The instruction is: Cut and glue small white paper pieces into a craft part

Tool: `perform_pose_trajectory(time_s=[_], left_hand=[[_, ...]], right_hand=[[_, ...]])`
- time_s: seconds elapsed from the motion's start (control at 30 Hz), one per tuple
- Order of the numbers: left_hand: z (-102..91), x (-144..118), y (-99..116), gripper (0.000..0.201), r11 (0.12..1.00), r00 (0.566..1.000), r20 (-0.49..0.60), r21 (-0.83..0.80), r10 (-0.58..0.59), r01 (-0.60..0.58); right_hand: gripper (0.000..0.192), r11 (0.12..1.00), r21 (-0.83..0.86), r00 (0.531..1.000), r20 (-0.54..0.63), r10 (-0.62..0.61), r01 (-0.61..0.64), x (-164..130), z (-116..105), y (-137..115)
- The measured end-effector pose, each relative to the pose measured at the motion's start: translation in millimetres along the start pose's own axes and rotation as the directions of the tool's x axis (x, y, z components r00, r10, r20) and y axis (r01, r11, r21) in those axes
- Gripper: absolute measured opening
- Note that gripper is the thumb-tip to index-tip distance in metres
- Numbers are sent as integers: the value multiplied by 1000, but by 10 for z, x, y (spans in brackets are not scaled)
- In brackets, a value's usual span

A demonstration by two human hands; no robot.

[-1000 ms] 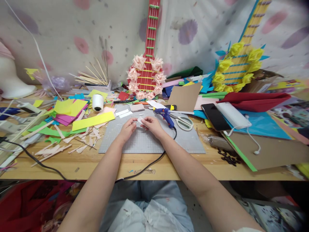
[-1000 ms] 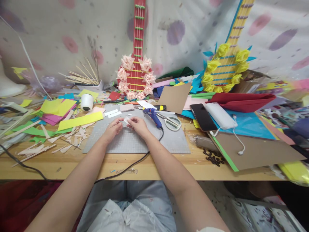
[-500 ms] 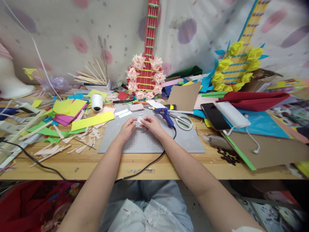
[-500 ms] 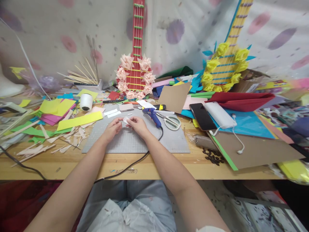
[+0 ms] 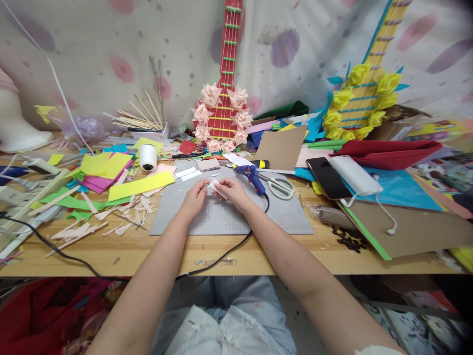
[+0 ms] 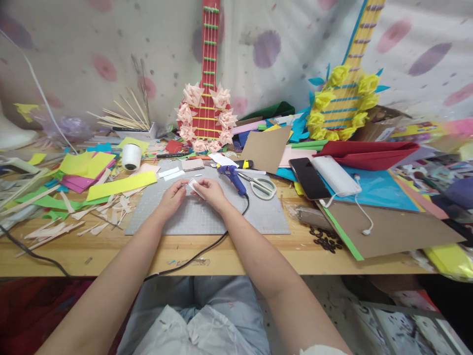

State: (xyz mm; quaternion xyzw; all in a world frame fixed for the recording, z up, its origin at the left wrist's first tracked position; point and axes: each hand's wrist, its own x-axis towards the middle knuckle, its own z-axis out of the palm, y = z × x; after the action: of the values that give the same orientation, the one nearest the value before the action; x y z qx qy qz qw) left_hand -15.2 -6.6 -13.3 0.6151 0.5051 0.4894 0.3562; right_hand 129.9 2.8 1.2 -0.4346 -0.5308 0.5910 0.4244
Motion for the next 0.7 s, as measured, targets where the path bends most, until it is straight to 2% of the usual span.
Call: perform_pose_trajectory(time_s=[0.1, 0.2, 0.33, 0.47, 0.6, 0.7], left_hand=[[-3, -20, 22, 28, 988, 998, 38, 142, 57, -61], [-4, -47, 50, 30, 969, 996, 51, 232, 79, -89], [14, -75, 46, 33, 915, 982, 118, 362, 148, -181], [41, -88, 40, 37, 802, 963, 161, 533, 217, -270], [63, -102, 86, 39, 696, 962, 169, 664, 214, -271], [70, -111, 117, 39, 675, 965, 158, 691, 207, -258]], right_hand=[[31, 999, -44, 999, -31, -25, 24, 7, -11, -17], [36, 986, -147, 988, -119, -98, 80, 56, -46, -3], [44, 972, -224, 972, -206, -115, 67, 165, -94, 25], [42, 957, -287, 972, -208, -109, 46, 241, -113, 10], [34, 949, -308, 975, -185, -126, 65, 257, -118, -8], [29, 955, -276, 973, -169, -158, 108, 262, -118, -5]])
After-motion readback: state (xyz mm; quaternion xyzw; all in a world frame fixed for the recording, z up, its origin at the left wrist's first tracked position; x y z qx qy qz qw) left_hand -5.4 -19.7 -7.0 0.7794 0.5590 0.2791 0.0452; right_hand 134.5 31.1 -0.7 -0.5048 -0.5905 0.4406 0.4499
